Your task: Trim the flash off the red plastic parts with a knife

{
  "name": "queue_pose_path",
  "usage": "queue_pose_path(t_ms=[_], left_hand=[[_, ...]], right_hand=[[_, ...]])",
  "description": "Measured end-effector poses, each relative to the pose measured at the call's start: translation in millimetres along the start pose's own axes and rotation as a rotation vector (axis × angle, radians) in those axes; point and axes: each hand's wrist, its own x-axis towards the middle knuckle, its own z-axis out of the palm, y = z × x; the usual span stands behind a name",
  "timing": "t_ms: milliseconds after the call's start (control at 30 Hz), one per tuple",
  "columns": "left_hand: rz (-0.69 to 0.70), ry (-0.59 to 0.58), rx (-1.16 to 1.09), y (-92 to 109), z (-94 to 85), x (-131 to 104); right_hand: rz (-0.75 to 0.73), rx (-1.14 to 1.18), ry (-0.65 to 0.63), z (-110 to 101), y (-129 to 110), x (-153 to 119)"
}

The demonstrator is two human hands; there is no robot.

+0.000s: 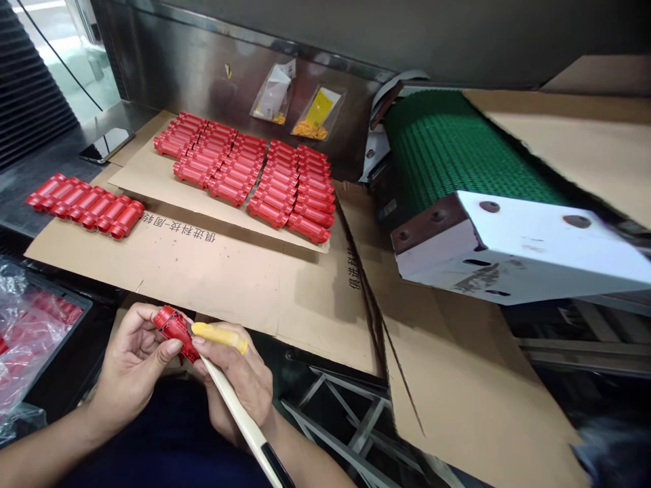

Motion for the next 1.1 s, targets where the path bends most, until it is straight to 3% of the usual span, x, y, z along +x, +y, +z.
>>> queue_pose_path(t_ms=[633, 767, 867, 933, 1100], left_hand=[[0.007, -0.025, 0.03, 1.7, 1.2, -0.8], [0.028, -0.002, 0.056, -1.0, 1.2, -1.7], [0.023, -0.003, 0.057, -2.7, 0.0, -0.5], [-0.011, -0.023, 0.013, -2.8, -1.4, 1.2], [-0.166, -0.115, -0.225, 0.0, -3.6, 3.9]], right_hand=[[0.018, 0.024, -0.034, -4.7, -1.2, 1.7], [0.042, 0.019, -0.11, -8.0, 3.1, 4.7], [-0.047, -0.027, -0.201, -12.0, 8.7, 8.9], [-0.06, -0.003, -0.195, -16.0, 10.5, 10.5], [0.396, 0.544, 0.121, -32.7, 7.9, 13.3]])
